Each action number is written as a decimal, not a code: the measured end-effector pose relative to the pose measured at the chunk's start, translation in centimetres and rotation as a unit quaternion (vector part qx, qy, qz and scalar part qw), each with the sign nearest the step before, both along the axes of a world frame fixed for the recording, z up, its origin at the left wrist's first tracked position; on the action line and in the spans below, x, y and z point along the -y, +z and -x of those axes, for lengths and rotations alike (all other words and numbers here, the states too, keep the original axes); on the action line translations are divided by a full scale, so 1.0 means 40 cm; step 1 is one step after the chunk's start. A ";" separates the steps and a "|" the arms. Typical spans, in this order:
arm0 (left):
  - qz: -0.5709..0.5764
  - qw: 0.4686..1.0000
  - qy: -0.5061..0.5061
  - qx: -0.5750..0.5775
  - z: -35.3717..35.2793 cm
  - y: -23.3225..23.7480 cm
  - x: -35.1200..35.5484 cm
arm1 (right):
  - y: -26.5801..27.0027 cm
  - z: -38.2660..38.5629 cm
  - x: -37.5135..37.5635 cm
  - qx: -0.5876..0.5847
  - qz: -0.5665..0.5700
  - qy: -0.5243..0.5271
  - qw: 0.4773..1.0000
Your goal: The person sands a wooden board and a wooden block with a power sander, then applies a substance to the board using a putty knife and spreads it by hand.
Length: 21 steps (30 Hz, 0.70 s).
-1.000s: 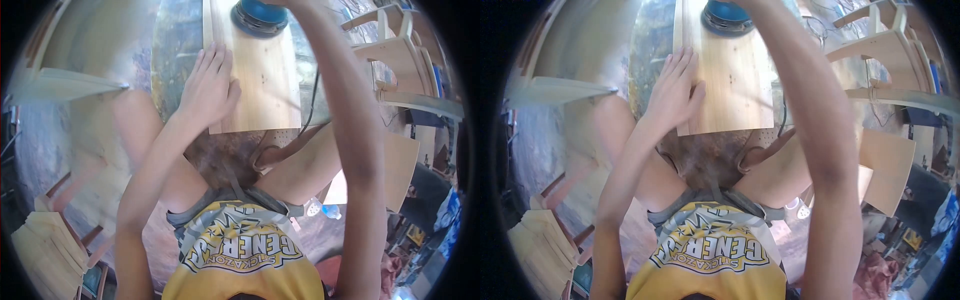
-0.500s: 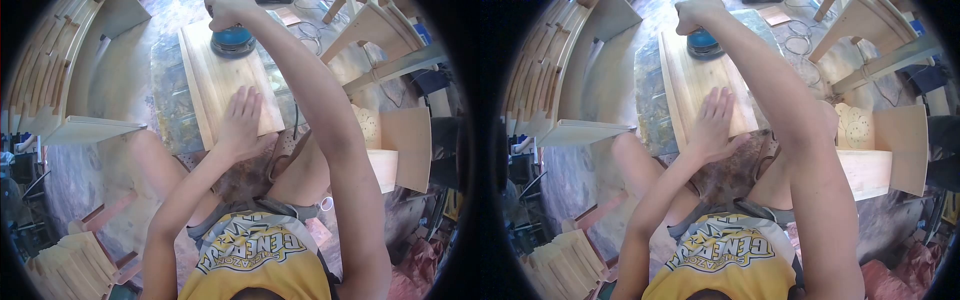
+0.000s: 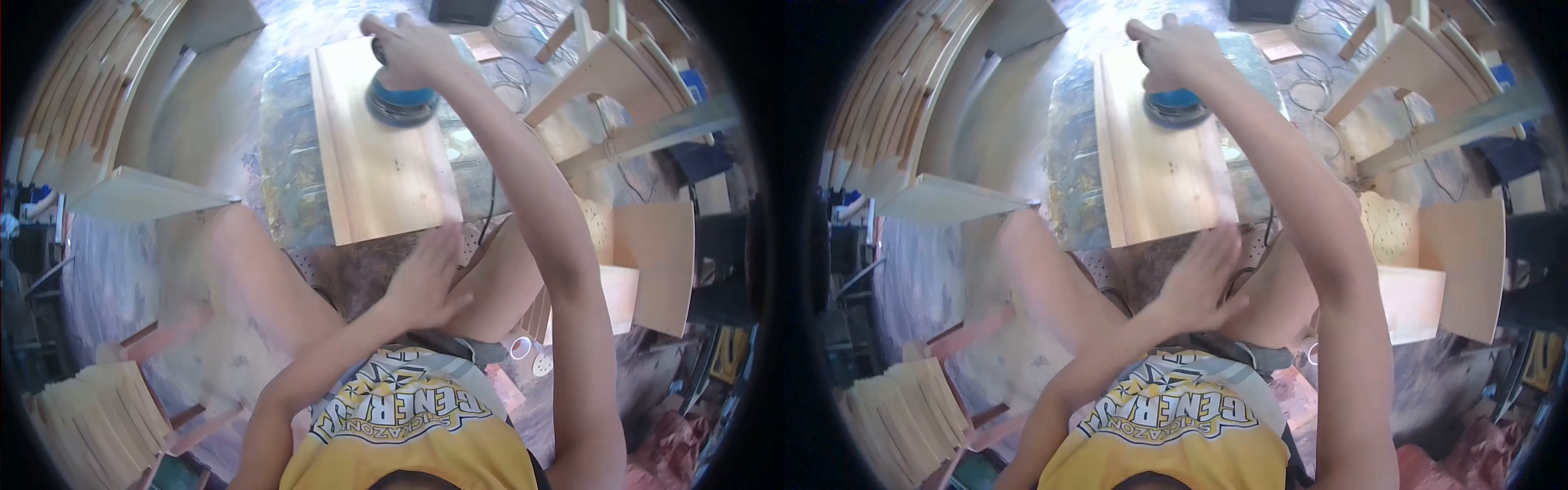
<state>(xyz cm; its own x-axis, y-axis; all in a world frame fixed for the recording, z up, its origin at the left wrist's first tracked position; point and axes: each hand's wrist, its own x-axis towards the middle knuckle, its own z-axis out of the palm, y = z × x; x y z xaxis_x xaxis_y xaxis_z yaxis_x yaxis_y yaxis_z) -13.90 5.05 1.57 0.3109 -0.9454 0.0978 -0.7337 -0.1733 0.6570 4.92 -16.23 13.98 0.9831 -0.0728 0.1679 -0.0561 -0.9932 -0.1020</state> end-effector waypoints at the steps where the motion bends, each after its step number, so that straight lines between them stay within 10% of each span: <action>1: -0.038 0.991 -0.028 -0.127 0.038 -0.007 -0.046 | -0.004 0.024 -0.013 0.018 0.005 -0.002 1.000; 3: 0.034 0.864 0.152 -0.479 0.153 -0.122 -0.116 | 0.001 0.075 -0.045 0.036 0.009 0.009 0.999; 4: 0.091 0.830 0.278 -0.475 0.164 -0.132 -0.129 | 0.007 0.101 -0.062 0.012 0.011 0.012 1.000; 8: 0.171 0.784 0.592 -0.071 0.030 -0.091 -0.133 | -0.007 0.167 -0.081 0.010 -0.009 0.008 1.000; 12: -0.002 0.806 0.591 0.036 -0.111 -0.072 -0.063 | 0.003 0.182 -0.083 -0.011 -0.003 -0.024 1.000; 21: 0.183 0.740 0.643 -0.081 -0.077 -0.123 -0.070 | 0.034 0.263 0.025 -0.018 -0.062 -0.098 0.993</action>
